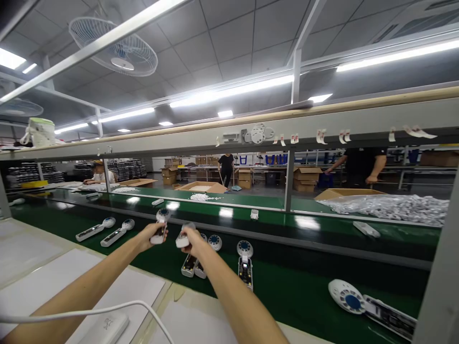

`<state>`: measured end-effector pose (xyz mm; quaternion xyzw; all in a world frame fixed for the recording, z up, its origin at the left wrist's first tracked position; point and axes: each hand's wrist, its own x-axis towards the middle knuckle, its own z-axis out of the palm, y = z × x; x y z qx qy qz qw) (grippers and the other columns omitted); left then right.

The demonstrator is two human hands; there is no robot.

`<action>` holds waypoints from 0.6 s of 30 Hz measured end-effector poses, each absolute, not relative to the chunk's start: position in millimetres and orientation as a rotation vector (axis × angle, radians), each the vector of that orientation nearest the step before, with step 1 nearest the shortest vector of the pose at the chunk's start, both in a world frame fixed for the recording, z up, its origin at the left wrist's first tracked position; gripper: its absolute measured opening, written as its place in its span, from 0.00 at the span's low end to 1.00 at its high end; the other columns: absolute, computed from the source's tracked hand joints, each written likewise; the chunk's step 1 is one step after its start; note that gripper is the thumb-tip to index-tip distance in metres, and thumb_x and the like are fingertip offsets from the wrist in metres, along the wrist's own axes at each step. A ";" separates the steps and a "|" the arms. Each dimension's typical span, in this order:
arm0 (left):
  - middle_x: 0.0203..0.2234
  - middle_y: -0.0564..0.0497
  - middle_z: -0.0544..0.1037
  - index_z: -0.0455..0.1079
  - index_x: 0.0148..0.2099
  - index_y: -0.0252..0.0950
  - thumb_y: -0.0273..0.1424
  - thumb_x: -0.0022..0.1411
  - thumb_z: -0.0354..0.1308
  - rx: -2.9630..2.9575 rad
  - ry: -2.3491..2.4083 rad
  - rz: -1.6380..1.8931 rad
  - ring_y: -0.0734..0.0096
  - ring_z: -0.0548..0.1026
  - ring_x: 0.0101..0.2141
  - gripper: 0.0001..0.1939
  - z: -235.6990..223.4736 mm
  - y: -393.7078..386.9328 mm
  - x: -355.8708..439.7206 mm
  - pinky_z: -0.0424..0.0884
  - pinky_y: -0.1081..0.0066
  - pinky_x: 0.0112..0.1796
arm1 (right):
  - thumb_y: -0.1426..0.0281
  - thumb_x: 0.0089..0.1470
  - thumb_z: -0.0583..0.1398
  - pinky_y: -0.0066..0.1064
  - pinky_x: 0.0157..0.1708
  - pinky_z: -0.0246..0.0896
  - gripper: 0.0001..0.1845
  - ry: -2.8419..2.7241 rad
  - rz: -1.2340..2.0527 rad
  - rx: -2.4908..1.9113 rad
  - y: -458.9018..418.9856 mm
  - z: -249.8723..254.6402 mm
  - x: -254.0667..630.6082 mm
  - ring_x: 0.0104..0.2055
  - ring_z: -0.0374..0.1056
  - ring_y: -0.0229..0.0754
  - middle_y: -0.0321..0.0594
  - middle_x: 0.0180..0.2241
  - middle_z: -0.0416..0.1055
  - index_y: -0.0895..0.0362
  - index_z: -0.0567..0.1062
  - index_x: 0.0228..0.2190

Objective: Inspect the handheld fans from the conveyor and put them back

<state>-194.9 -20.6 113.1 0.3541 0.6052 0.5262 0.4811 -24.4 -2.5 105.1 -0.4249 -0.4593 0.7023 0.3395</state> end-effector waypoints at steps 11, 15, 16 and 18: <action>0.39 0.43 0.74 0.61 0.46 0.33 0.17 0.52 0.57 1.145 0.730 1.500 0.59 0.78 0.38 0.19 229.0 -81.6 -52.3 0.80 0.59 0.34 | 0.78 0.49 0.54 0.37 0.31 0.78 0.22 -1.226 1.462 -0.847 -91.2 202.4 151.2 0.34 0.78 0.49 0.49 0.37 0.77 0.64 0.69 0.48; 0.46 0.44 0.73 0.56 0.57 0.38 0.20 0.50 0.60 1.290 0.543 1.560 0.61 0.78 0.36 0.33 229.9 -113.6 -9.7 0.79 0.65 0.29 | 0.76 0.49 0.59 0.38 0.34 0.79 0.41 -1.325 1.069 -0.667 -133.4 198.6 179.7 0.43 0.77 0.48 0.43 0.51 0.70 0.49 0.56 0.63; 0.46 0.45 0.72 0.53 0.59 0.40 0.20 0.50 0.60 1.333 0.506 1.576 0.62 0.78 0.34 0.35 227.1 -121.8 -2.8 0.79 0.65 0.28 | 0.75 0.50 0.60 0.38 0.35 0.79 0.44 -1.331 1.012 -0.625 -140.4 196.2 184.2 0.44 0.76 0.48 0.43 0.53 0.67 0.47 0.53 0.65; 0.45 0.45 0.73 0.50 0.61 0.42 0.22 0.51 0.60 1.395 0.455 1.561 0.64 0.77 0.29 0.37 219.6 -137.1 6.9 0.77 0.67 0.26 | 0.73 0.50 0.62 0.37 0.35 0.79 0.48 -1.336 0.978 -0.572 -149.6 192.6 191.5 0.45 0.75 0.48 0.44 0.56 0.65 0.46 0.49 0.67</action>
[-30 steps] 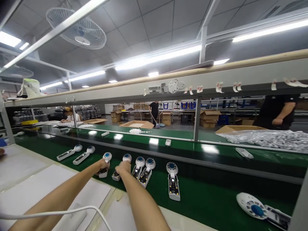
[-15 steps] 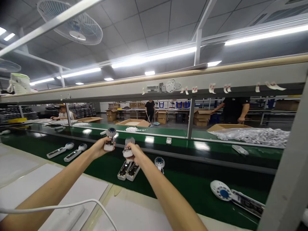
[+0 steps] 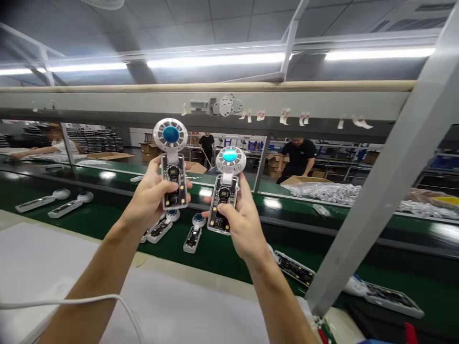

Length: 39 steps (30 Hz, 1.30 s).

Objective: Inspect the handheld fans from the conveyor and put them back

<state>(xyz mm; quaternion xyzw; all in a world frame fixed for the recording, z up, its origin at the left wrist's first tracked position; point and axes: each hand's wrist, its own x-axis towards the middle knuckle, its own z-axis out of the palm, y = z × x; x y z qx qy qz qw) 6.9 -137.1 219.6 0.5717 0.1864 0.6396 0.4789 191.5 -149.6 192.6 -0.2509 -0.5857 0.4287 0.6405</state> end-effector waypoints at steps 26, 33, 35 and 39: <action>0.37 0.46 0.74 0.43 0.64 0.39 0.23 0.56 0.59 1.448 0.295 1.331 0.63 0.77 0.27 0.39 205.1 -152.4 5.6 0.75 0.69 0.27 | 0.74 0.54 0.60 0.32 0.26 0.71 0.46 -1.435 1.056 -0.526 -160.6 188.8 195.5 0.27 0.73 0.41 0.38 0.34 0.76 0.46 0.45 0.68; 0.42 0.45 0.73 0.44 0.64 0.40 0.24 0.52 0.63 1.362 0.333 1.371 0.65 0.77 0.28 0.43 206.6 -154.7 7.9 0.76 0.70 0.26 | 0.73 0.52 0.61 0.31 0.23 0.69 0.48 -1.366 1.053 -0.556 -164.3 191.8 194.3 0.28 0.73 0.42 0.39 0.37 0.75 0.46 0.46 0.68; 0.43 0.45 0.73 0.45 0.64 0.41 0.22 0.49 0.63 1.349 0.340 1.379 0.65 0.78 0.30 0.45 205.9 -154.3 8.2 0.77 0.70 0.27 | 0.73 0.49 0.61 0.31 0.23 0.69 0.49 -1.352 1.077 -0.575 -164.5 192.8 195.3 0.29 0.74 0.43 0.40 0.38 0.75 0.46 0.46 0.67; 0.37 0.47 0.75 0.49 0.63 0.38 0.20 0.49 0.62 1.360 0.350 1.355 0.65 0.77 0.29 0.41 201.8 -151.7 7.6 0.76 0.71 0.28 | 0.75 0.45 0.61 0.31 0.23 0.69 0.52 -1.340 1.065 -0.623 -164.8 193.9 196.6 0.29 0.73 0.43 0.39 0.38 0.75 0.48 0.46 0.67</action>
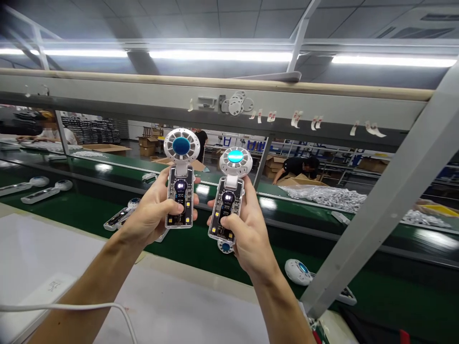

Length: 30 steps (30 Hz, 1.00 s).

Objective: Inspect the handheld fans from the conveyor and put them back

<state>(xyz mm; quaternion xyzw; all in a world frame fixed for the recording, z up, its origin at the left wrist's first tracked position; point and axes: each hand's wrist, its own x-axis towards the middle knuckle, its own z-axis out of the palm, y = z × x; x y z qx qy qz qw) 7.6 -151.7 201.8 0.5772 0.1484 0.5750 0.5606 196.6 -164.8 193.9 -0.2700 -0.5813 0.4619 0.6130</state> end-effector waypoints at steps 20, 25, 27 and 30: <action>0.40 0.43 0.75 0.51 0.61 0.36 0.24 0.56 0.59 1.361 0.328 1.311 0.64 0.77 0.28 0.33 201.2 -154.2 12.2 0.75 0.69 0.29 | 0.72 0.51 0.60 0.30 0.23 0.70 0.47 -1.338 1.011 -0.622 -170.1 198.3 196.3 0.28 0.73 0.42 0.40 0.37 0.74 0.50 0.48 0.67; 0.38 0.45 0.75 0.52 0.60 0.36 0.23 0.56 0.59 1.345 0.300 1.312 0.64 0.77 0.27 0.32 201.8 -155.9 14.0 0.75 0.69 0.28 | 0.72 0.51 0.61 0.30 0.24 0.71 0.47 -1.338 1.005 -0.619 -169.2 197.3 196.1 0.28 0.73 0.41 0.40 0.38 0.74 0.50 0.48 0.67; 0.38 0.45 0.75 0.53 0.59 0.37 0.23 0.56 0.59 1.327 0.287 1.320 0.65 0.76 0.27 0.31 201.3 -155.5 14.3 0.76 0.68 0.28 | 0.72 0.51 0.60 0.31 0.23 0.71 0.47 -1.353 1.002 -0.615 -168.9 197.4 196.3 0.27 0.72 0.41 0.39 0.38 0.74 0.49 0.48 0.67; 0.39 0.46 0.75 0.53 0.58 0.37 0.22 0.56 0.59 1.307 0.283 1.330 0.66 0.76 0.27 0.30 200.9 -155.4 14.2 0.76 0.68 0.28 | 0.72 0.50 0.61 0.32 0.24 0.72 0.47 -1.356 1.011 -0.618 -167.5 196.9 197.0 0.28 0.73 0.41 0.40 0.38 0.74 0.49 0.47 0.67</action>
